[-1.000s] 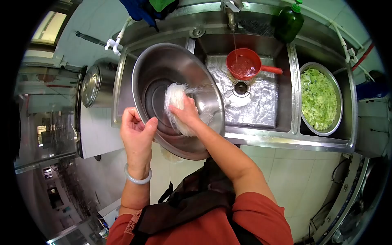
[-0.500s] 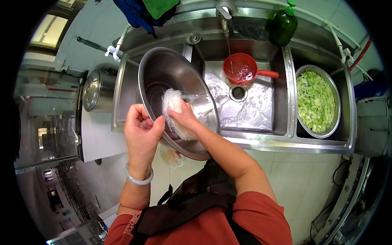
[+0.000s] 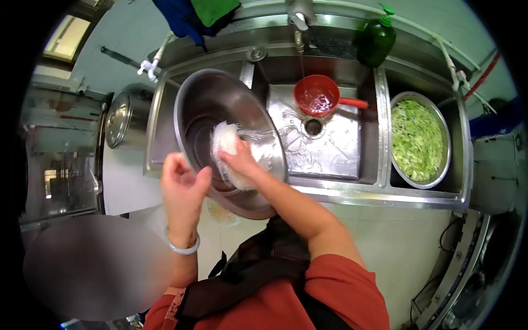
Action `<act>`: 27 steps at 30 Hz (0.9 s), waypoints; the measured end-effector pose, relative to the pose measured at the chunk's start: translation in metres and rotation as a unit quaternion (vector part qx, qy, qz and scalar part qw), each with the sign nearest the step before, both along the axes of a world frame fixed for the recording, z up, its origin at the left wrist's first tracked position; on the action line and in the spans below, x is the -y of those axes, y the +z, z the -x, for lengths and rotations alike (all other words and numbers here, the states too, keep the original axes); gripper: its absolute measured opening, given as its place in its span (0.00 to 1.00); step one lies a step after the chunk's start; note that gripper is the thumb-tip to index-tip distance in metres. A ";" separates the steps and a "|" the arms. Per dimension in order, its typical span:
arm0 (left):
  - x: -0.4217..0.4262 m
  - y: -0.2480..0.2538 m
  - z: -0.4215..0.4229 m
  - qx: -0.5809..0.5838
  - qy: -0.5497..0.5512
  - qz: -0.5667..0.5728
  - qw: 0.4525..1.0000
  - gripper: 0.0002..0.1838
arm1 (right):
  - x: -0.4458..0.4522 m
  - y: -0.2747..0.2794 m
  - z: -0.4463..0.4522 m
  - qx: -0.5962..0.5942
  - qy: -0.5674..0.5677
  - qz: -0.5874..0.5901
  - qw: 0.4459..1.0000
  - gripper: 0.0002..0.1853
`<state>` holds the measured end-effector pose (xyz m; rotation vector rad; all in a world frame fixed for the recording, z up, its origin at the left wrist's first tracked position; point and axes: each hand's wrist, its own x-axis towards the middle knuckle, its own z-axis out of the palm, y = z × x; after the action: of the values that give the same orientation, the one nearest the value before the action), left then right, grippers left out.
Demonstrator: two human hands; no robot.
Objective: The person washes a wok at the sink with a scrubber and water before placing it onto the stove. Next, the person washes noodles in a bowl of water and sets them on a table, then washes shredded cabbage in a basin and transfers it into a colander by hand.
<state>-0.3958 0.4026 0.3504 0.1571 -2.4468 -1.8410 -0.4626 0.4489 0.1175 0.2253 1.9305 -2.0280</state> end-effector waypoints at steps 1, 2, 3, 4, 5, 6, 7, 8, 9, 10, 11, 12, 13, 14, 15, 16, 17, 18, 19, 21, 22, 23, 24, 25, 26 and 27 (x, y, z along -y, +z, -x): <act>0.011 -0.001 -0.006 0.005 0.004 0.013 1.000 0.13 | 0.001 0.002 -0.002 -0.014 0.007 -0.047 0.999 0.45; 0.021 -0.005 -0.012 -0.001 0.043 -0.015 0.999 0.12 | 0.003 0.003 -0.005 -0.023 0.014 -0.084 0.996 0.46; 0.035 -0.013 -0.018 -0.008 0.083 -0.043 0.996 0.11 | 0.006 0.001 -0.009 -0.033 0.021 -0.121 0.992 0.46; 0.057 -0.026 -0.024 -0.036 0.111 -0.056 0.992 0.10 | 0.007 0.001 -0.012 -0.059 0.034 -0.143 0.987 0.46; 0.082 -0.042 -0.029 -0.063 0.141 -0.069 0.986 0.09 | 0.006 0.002 -0.016 -0.061 0.032 -0.147 0.987 0.46; 0.109 -0.060 -0.037 -0.066 0.141 -0.072 0.985 0.09 | 0.005 0.003 -0.018 -0.068 0.095 -0.207 0.971 0.46; 0.136 -0.080 -0.046 -0.034 0.200 -0.097 0.974 0.10 | 0.007 0.005 -0.020 -0.074 0.158 -0.267 0.948 0.47; 0.152 -0.098 -0.057 -0.001 0.258 -0.122 0.958 0.11 | 0.007 0.010 -0.023 -0.094 0.166 -0.284 0.940 0.37; 0.157 -0.113 -0.066 -0.005 0.262 -0.127 0.957 0.11 | 0.002 0.021 -0.019 -0.099 0.170 -0.287 0.937 0.37; 0.160 -0.126 -0.074 0.006 0.297 -0.139 0.945 0.11 | -0.009 0.040 -0.012 -0.114 0.262 -0.375 0.882 0.31; 0.165 -0.140 -0.080 0.018 0.332 -0.153 0.931 0.11 | -0.021 0.057 -0.004 -0.128 0.349 -0.456 0.809 0.26; 0.171 -0.153 -0.088 0.036 0.338 -0.164 0.926 0.12 | -0.034 0.069 0.013 -0.176 0.337 -0.492 0.783 0.18; 0.176 -0.165 -0.095 0.034 0.345 -0.170 0.923 0.12 | -0.052 0.081 0.029 -0.224 0.326 -0.525 0.754 0.11; 0.179 -0.177 -0.102 0.051 0.345 -0.191 0.918 0.13 | -0.078 0.103 0.037 -0.307 0.130 -0.438 0.835 0.07; 0.180 -0.184 -0.109 0.068 0.347 -0.212 0.911 0.14 | -0.104 0.134 0.057 -0.323 0.025 -0.470 0.821 0.08; 0.175 -0.183 -0.111 0.085 0.349 -0.222 0.906 0.17 | -0.129 0.153 0.080 -0.404 -0.063 -0.477 0.778 0.10; 0.179 -0.188 -0.116 0.084 0.359 -0.227 0.901 0.17 | -0.149 0.172 0.100 -0.447 -0.146 -0.466 0.750 0.12; 0.184 -0.196 -0.121 0.140 0.332 -0.269 0.893 0.18 | -0.166 0.189 0.119 -0.453 -0.210 -0.471 0.727 0.14; 0.188 -0.200 -0.127 0.192 0.304 -0.310 0.880 0.19 | -0.184 0.198 0.140 -0.461 -0.243 -0.541 0.660 0.13; 0.191 -0.191 -0.129 0.258 0.267 -0.332 0.867 0.20 | -0.218 0.186 0.181 -0.475 -0.247 -0.624 0.568 0.16; 0.193 -0.184 -0.129 0.322 0.219 -0.348 0.852 0.21 | -0.224 0.182 0.187 -0.389 -0.172 -0.658 0.621 0.18; 0.193 -0.178 -0.131 0.312 0.241 -0.355 0.848 0.21 | -0.224 0.178 0.191 -0.300 -0.092 -0.682 0.661 0.21; 0.193 -0.174 -0.131 0.330 0.208 -0.350 0.852 0.19 | -0.217 0.175 0.191 -0.296 -0.062 -0.701 0.646 0.21; 0.192 -0.172 -0.132 0.347 0.176 -0.346 0.853 0.18 | -0.211 0.173 0.190 -0.293 -0.031 -0.720 0.629 0.23; 0.190 -0.172 -0.133 0.335 0.204 -0.355 0.849 0.18 | -0.205 0.174 0.191 -0.276 -0.033 -0.727 0.628 0.21; 0.189 -0.174 -0.135 0.344 0.176 -0.356 0.851 0.18 | -0.199 0.173 0.194 -0.262 -0.032 -0.732 0.628 0.20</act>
<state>-0.2613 0.2136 0.1762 1.4114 -1.6374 -2.6930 -0.6566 0.6480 0.2901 0.0206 3.4517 0.0820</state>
